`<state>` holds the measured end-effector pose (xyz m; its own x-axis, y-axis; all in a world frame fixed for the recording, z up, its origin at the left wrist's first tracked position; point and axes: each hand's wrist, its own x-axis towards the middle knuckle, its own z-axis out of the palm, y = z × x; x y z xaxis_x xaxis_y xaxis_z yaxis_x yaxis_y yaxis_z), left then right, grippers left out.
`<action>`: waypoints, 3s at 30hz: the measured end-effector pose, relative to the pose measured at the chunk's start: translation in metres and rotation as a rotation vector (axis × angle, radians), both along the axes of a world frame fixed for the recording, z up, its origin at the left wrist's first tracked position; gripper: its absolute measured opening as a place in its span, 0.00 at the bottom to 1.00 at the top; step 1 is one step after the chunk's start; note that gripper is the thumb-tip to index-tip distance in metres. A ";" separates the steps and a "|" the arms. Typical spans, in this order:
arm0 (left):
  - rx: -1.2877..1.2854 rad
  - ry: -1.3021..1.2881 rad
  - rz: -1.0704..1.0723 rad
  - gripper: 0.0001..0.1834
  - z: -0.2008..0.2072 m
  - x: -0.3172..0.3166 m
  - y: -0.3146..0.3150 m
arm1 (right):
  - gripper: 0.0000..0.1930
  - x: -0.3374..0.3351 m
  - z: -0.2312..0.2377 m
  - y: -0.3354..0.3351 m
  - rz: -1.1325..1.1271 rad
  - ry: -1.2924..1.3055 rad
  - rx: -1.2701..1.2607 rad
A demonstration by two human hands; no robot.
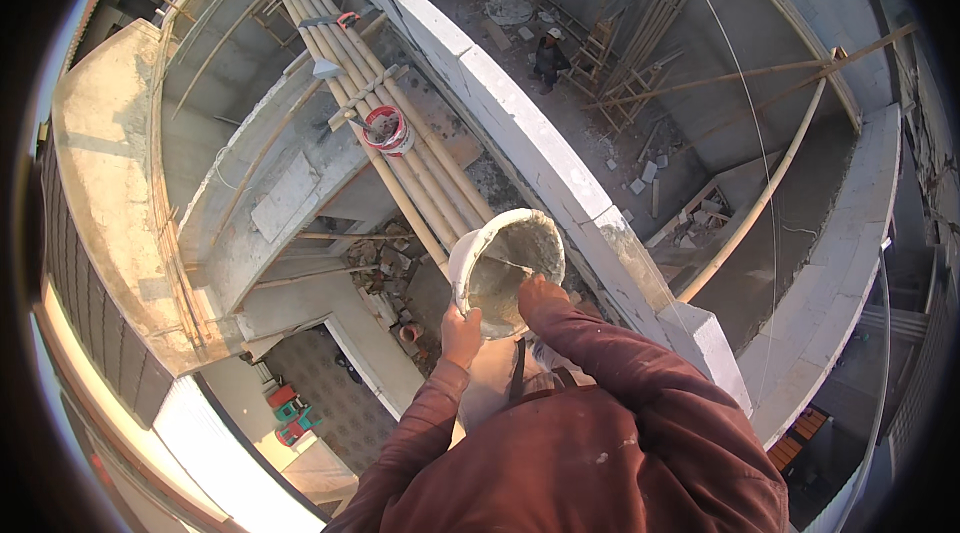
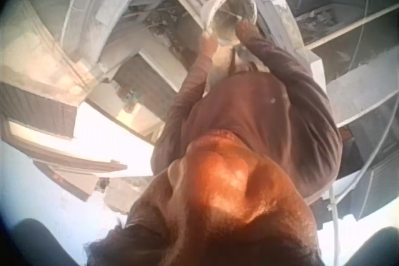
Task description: The person applies mortar to lightweight concrete blocks with a trowel and aligns them on a wall while standing on a bamboo scaffold.
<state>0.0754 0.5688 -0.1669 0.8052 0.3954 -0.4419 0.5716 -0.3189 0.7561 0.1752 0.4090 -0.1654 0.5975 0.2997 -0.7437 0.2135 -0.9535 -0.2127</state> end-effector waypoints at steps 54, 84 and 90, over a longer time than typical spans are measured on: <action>0.145 -0.216 0.579 0.18 0.060 0.128 0.239 | 0.09 0.234 0.095 0.320 0.456 -0.430 0.172; -0.470 -0.154 0.178 0.17 -0.002 0.394 0.361 | 0.22 0.365 0.034 0.215 -0.322 -0.313 0.566; -0.760 0.032 0.540 0.17 -0.010 0.428 0.362 | 0.21 0.354 -0.008 0.189 -0.610 -0.356 0.586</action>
<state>0.5031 0.9308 -0.1769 0.5793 0.3081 -0.7546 0.5221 0.5707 0.6338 0.5288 0.5981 -0.1735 0.9409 0.1281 -0.3135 -0.1456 -0.6829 -0.7159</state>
